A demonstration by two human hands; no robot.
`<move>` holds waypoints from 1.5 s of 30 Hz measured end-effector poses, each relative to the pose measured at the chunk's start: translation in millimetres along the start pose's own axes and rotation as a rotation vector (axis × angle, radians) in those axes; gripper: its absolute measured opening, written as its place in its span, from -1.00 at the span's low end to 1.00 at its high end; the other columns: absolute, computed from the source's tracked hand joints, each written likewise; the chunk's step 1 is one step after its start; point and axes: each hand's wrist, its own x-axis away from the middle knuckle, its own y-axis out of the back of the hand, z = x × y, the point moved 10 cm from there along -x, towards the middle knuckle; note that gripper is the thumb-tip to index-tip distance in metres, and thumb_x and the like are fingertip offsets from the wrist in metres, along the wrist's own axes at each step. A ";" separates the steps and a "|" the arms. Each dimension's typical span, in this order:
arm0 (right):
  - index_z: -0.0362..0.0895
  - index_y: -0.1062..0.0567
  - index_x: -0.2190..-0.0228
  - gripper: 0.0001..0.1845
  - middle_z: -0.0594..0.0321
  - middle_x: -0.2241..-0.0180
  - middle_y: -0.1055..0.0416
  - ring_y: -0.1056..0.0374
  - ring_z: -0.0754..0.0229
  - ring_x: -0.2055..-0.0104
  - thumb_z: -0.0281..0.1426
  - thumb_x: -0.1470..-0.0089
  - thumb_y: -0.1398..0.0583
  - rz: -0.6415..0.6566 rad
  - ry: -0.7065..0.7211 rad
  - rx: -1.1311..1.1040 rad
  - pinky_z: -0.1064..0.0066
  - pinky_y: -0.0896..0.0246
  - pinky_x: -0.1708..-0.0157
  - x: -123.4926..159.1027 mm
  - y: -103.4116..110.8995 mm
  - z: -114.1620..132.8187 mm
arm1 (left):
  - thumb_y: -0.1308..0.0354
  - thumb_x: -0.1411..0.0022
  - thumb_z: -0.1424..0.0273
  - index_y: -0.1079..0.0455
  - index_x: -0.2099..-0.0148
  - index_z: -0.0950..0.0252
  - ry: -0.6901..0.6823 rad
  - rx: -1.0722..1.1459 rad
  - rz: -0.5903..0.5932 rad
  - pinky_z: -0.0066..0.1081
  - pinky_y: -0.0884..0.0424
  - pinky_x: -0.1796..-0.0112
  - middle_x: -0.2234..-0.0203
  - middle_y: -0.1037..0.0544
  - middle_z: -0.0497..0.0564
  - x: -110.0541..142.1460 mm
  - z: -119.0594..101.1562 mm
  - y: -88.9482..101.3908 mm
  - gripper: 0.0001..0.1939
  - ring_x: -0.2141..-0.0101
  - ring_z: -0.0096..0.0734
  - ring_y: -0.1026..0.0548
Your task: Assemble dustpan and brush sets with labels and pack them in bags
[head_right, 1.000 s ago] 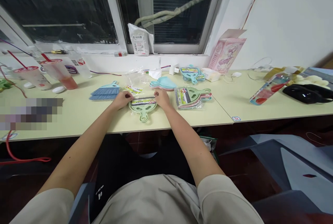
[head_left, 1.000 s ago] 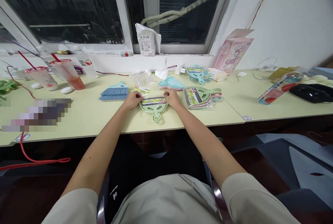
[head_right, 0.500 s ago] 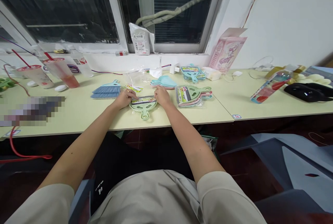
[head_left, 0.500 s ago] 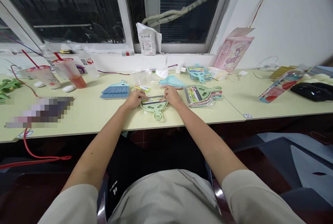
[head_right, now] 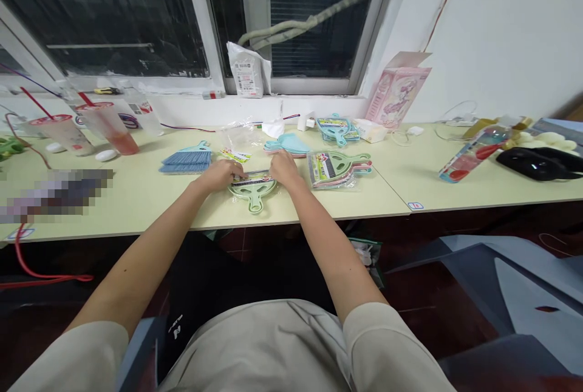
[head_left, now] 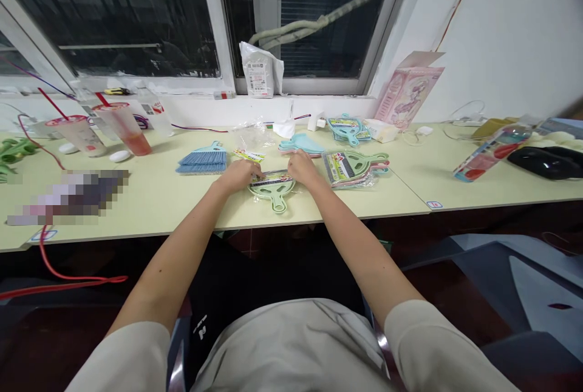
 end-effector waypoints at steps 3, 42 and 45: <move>-0.26 -0.67 0.30 -0.68 -0.16 0.21 -0.54 -0.25 -0.21 -0.13 -0.54 -0.24 -0.09 -0.074 0.097 0.026 0.03 -0.12 -0.19 8.3 15.5 31.6 | 0.02 -0.18 0.57 -0.72 0.09 0.13 0.034 -0.070 -0.012 -0.31 -0.42 0.16 0.09 -0.72 -0.03 -1.1 -9.4 4.3 -0.49 0.11 -0.16 -0.63; -0.24 -0.62 0.01 -0.57 -0.18 -0.02 -0.58 -0.53 -0.15 -0.06 -0.23 -0.32 -0.13 0.154 -0.327 0.066 0.21 -0.37 0.02 16.7 -8.6 -0.6 | -0.12 -0.23 0.23 -0.46 0.29 0.21 0.666 0.020 -0.033 -0.19 -0.40 0.22 0.23 -0.64 0.22 25.1 56.4 -9.2 -0.82 0.15 0.10 -0.58; -0.23 -0.61 0.03 -0.61 -0.18 -0.02 -0.58 -0.52 -0.15 -0.07 -0.27 -0.32 -0.12 0.139 -0.365 0.002 0.21 -0.37 0.01 17.1 -9.3 -10.5 | -0.10 -0.24 0.32 -0.42 0.24 0.18 0.560 0.067 -0.055 -0.23 -0.37 0.25 0.27 -0.63 0.17 22.0 53.3 -10.2 -0.89 0.18 0.03 -0.58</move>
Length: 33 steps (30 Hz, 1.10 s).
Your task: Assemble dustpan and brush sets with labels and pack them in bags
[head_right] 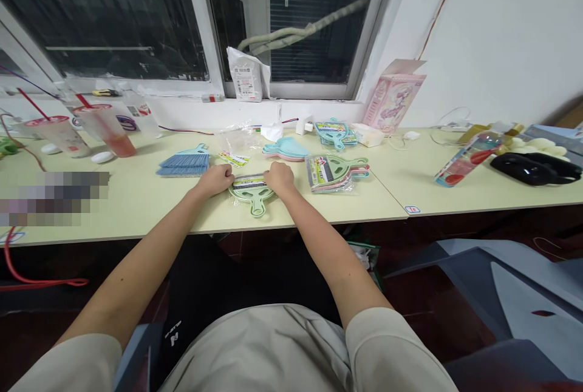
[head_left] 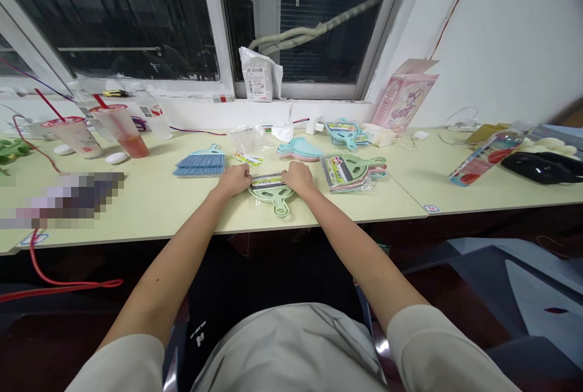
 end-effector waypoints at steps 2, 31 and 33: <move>-0.21 -0.59 0.02 -0.65 -0.18 -0.04 -0.58 -0.52 -0.17 -0.08 -0.31 -0.31 -0.13 -0.003 -0.014 -0.045 0.20 -0.36 0.01 -1.8 0.2 -5.0 | -0.10 -0.25 0.34 -0.40 0.18 0.18 -0.027 0.030 -0.004 -0.23 -0.36 0.26 0.27 -0.62 0.16 -0.1 0.0 -0.3 -0.89 0.18 0.02 -0.58; -0.10 -0.50 0.14 -0.76 0.10 0.10 -0.57 -0.45 0.06 0.08 -0.39 -0.28 -0.05 -0.175 0.091 -0.398 0.30 -0.29 0.05 -14.6 10.1 -24.3 | -0.13 -0.20 0.41 -0.34 -0.15 0.23 0.236 0.374 0.009 -0.29 -0.40 0.31 0.53 -0.59 -0.02 5.1 21.1 -1.5 -0.55 0.40 -0.14 -0.57; -0.11 -0.50 0.18 -0.76 0.11 0.14 -0.57 -0.43 0.08 0.12 -0.38 -0.28 -0.05 -0.245 0.125 -0.402 0.33 -0.28 0.10 -10.4 22.0 -23.8 | -0.13 -0.20 0.37 -0.44 -0.03 0.24 0.258 0.390 0.007 -0.30 -0.41 0.32 0.56 -0.57 0.00 8.2 20.1 1.5 -0.66 0.43 -0.17 -0.55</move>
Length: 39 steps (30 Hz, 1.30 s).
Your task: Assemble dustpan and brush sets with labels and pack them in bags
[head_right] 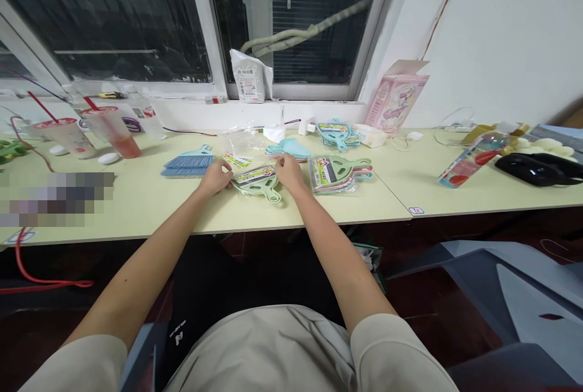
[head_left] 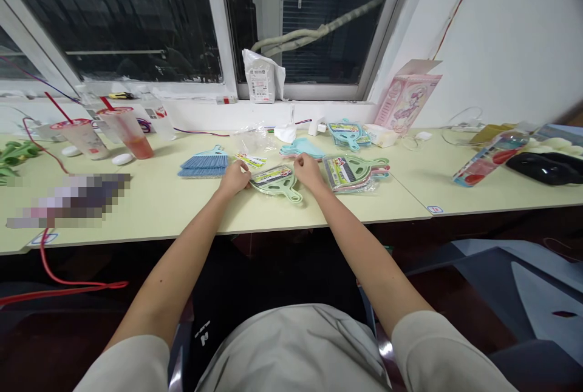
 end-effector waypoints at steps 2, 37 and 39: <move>-0.11 -0.51 0.23 -0.76 0.15 0.21 -0.56 -0.41 0.10 0.17 -0.37 -0.28 -0.05 -0.027 0.044 -0.018 0.35 -0.26 0.14 2.5 6.7 6.2 | -0.11 -0.22 0.32 -0.51 0.17 0.24 -0.016 -0.035 -0.020 -0.29 -0.41 0.31 0.56 -0.55 0.05 2.4 -4.4 4.1 -0.80 0.41 -0.15 -0.55; -0.11 -0.65 0.14 -0.68 0.11 0.02 -0.57 -0.45 0.04 -0.04 -0.62 -0.23 -0.16 0.355 0.406 0.209 0.32 -0.26 -0.04 13.3 -22.2 32.7 | -0.17 -0.16 0.35 -0.40 -0.38 0.17 -0.663 -0.027 0.275 -0.09 -0.07 -0.43 -0.48 -0.22 0.05 26.0 -57.0 -38.7 -0.29 -0.44 -0.04 -0.18; -0.12 -0.64 0.15 -0.69 0.10 0.02 -0.58 -0.45 0.04 -0.03 -0.63 -0.22 -0.15 0.342 0.415 0.159 0.31 -0.27 -0.03 12.4 -21.4 31.3 | -0.16 -0.18 0.32 -0.37 -0.40 0.19 -0.643 -0.011 0.270 -0.09 -0.07 -0.44 -0.46 -0.25 0.05 25.0 -55.3 -39.6 -0.28 -0.43 -0.03 -0.20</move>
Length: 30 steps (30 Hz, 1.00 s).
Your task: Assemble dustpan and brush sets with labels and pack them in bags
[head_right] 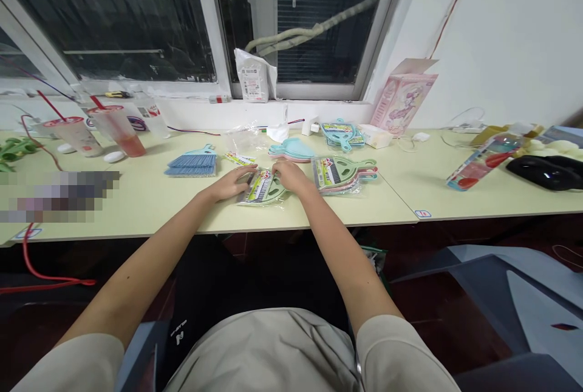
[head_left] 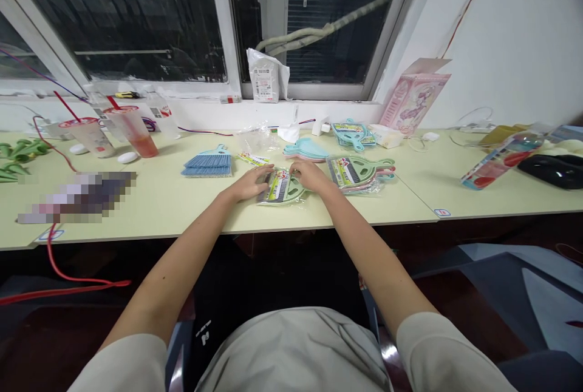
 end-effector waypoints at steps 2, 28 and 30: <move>-0.13 -0.64 0.17 -0.69 0.08 0.02 -0.57 -0.45 0.02 -0.01 -0.63 -0.22 -0.14 -0.031 0.014 -0.038 0.29 -0.29 -0.03 -0.2 1.4 -1.4 | -0.14 -0.20 0.30 -0.36 -0.39 0.20 0.022 0.013 -0.033 -0.09 -0.12 -0.42 -0.44 -0.29 0.06 0.1 2.2 1.9 -0.30 -0.41 -0.01 -0.25; -0.10 -0.55 -0.01 -0.60 0.03 -0.13 -0.53 -0.37 -0.13 -0.19 -0.46 -0.13 -0.17 0.214 0.269 0.109 0.03 -0.18 -0.16 7.3 -24.1 85.0 | -0.19 -0.04 0.44 -0.41 -0.02 0.24 0.105 0.362 -0.316 -0.38 -0.32 0.36 0.48 -0.49 -0.13 -8.1 27.9 13.1 -0.57 0.46 -0.37 -0.44; -0.10 -0.53 -0.05 -0.57 0.00 -0.12 -0.53 -0.34 -0.17 -0.19 -0.43 -0.14 -0.18 0.241 0.255 0.128 0.01 -0.19 -0.15 4.0 -27.0 84.1 | -0.19 -0.01 0.45 -0.43 0.01 0.24 0.125 0.398 -0.364 -0.39 -0.30 0.37 0.49 -0.48 -0.12 -8.3 34.0 16.7 -0.57 0.46 -0.38 -0.42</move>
